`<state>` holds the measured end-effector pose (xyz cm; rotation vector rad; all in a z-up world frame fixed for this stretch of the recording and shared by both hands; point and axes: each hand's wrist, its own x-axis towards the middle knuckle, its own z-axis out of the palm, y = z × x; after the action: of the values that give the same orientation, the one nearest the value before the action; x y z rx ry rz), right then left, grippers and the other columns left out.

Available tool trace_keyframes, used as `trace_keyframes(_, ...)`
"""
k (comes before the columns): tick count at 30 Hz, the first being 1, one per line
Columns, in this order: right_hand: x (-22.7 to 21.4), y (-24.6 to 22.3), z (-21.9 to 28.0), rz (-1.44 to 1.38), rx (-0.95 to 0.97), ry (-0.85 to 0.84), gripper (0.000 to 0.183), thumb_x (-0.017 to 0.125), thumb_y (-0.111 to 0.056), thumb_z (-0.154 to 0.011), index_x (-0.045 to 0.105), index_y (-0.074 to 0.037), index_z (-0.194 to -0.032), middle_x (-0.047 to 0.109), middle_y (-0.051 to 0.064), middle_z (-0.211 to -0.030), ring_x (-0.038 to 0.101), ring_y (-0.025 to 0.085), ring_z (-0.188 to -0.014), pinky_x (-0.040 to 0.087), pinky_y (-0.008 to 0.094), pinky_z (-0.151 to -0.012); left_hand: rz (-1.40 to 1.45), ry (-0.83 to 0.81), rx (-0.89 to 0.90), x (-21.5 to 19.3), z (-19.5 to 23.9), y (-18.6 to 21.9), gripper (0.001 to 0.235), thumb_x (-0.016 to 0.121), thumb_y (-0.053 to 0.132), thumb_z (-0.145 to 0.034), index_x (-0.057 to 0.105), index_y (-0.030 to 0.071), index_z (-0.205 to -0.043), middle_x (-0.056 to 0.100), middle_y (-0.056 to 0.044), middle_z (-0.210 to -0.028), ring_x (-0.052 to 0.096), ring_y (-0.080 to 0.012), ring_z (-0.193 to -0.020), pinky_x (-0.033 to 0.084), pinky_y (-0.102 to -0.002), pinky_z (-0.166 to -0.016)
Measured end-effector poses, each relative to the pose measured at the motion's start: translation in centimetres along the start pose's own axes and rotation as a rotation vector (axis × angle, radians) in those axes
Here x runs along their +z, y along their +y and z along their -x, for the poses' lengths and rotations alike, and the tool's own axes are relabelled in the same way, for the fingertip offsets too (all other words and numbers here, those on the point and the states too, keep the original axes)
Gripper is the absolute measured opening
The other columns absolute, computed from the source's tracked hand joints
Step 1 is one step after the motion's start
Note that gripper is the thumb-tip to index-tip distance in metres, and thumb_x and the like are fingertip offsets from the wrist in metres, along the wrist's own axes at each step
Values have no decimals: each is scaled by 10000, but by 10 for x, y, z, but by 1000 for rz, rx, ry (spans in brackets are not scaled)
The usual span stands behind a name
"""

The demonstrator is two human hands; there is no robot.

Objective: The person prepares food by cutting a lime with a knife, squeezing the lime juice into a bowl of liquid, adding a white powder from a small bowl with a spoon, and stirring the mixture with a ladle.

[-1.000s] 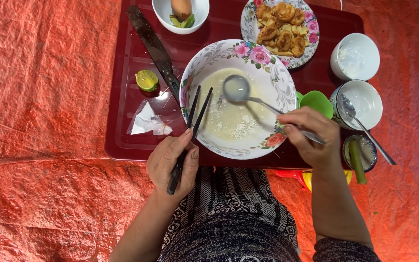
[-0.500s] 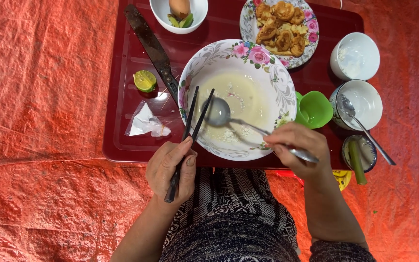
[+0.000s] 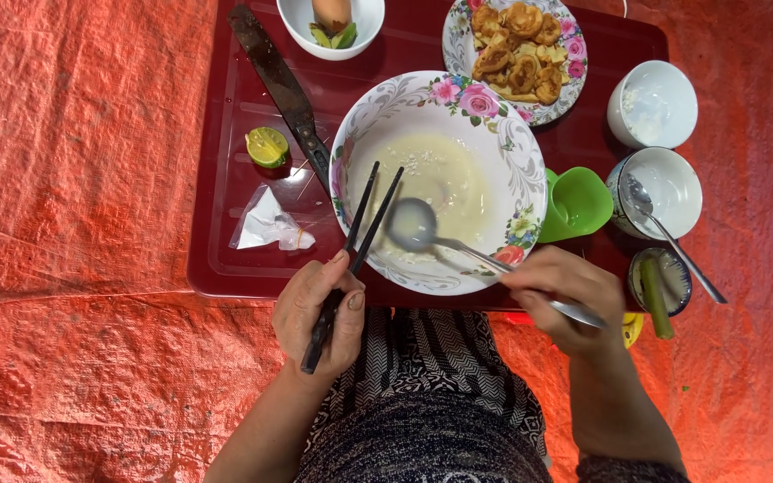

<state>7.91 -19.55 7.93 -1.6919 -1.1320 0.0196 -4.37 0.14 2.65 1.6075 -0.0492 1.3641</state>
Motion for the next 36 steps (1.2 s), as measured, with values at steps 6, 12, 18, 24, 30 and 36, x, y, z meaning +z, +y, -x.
trace_keyframes(6,14,42,-18,-25,-24,43,115,584,-14,-748,661,25,-825,597,159,-677,537,176,-494,472,267,-441,-2,-27,-11,-6,-4,5,240,521,20,-798,580,-133,-974,548,-115,-564,549,-197,-459,464,-285,-420)
trace_keyframes(12,-24,12,-16,298,-10,62,120,595,-99,-810,675,-13,-834,592,111,-695,508,208,-543,432,300,-514,17,-29,-3,-6,-3,1,228,533,6,-783,588,-133,-955,556,-125,-566,551,-203,-456,465,-291,-417)
trace_keyframes(18,-35,18,31,131,46,60,164,556,-106,-747,675,0,-784,602,99,-612,540,156,-483,449,247,-448,15,-38,-23,-5,-4,1,226,527,12,-787,596,-128,-950,558,-126,-572,558,-214,-465,468,-304,-421)
trace_keyframes(24,8,14,-2,-66,-15,42,174,541,-57,-755,661,31,-845,593,131,-622,491,143,-444,416,234,-405,14,-26,-15,-3,-4,4,224,514,12,-795,595,-127,-950,562,-125,-574,554,-203,-464,460,-290,-418)
trace_keyframes(30,-9,22,-15,128,-51,77,136,576,-71,-786,664,23,-830,605,114,-672,500,167,-494,415,259,-450,10,-22,6,-5,-6,7,219,512,12,-797,600,-124,-945,555,-121,-567,542,-192,-454,456,-281,-412)
trace_keyframes(36,-28,-4,22,198,66,-7,152,472,18,-752,609,29,-817,578,92,-651,528,136,-543,429,197,-484,-70,-69,-47,-8,6,6,214,486,102,-896,530,-26,-1061,590,-112,-736,571,-169,-582,482,-217,-518)
